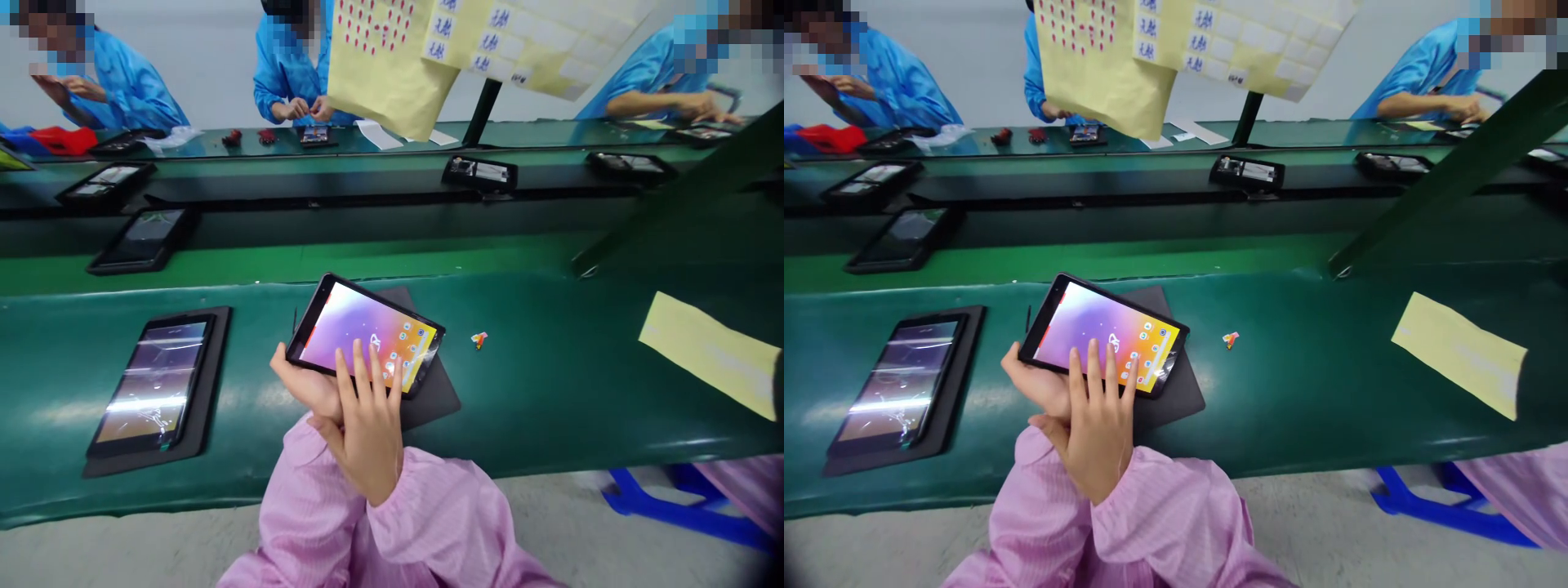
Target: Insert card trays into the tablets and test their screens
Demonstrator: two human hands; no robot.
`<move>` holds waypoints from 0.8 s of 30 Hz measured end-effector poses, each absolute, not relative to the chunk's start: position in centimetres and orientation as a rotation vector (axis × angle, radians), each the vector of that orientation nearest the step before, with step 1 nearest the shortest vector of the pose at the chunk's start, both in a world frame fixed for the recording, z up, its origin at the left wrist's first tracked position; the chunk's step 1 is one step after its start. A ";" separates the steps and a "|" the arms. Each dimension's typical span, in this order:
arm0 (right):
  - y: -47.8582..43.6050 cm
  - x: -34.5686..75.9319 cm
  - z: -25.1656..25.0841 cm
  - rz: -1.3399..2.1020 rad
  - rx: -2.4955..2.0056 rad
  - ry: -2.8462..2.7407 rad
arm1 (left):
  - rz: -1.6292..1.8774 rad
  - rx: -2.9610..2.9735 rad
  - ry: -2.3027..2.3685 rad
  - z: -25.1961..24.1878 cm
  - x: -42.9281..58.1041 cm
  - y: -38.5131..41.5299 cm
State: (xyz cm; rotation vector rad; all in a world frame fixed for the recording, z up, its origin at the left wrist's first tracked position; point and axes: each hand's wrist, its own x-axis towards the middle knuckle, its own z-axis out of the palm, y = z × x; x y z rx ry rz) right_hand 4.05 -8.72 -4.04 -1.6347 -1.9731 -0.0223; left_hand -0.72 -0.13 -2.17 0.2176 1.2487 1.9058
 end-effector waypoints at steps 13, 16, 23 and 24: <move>-7.9 6.3 -2.9 -0.118 -1.672 -1.864 | 2.002 0.087 0.935 -2.5 -1.0 0.3; -7.2 6.5 -3.4 -0.110 -1.774 -1.893 | 2.026 0.099 0.944 -2.6 -1.1 0.5; -9.9 5.6 -5.2 -0.048 -1.784 -2.000 | 1.954 0.129 0.927 -2.8 -1.0 0.3; -10.4 5.6 -5.3 -0.053 -1.776 -2.006 | 1.958 0.130 0.921 -2.8 -0.9 0.3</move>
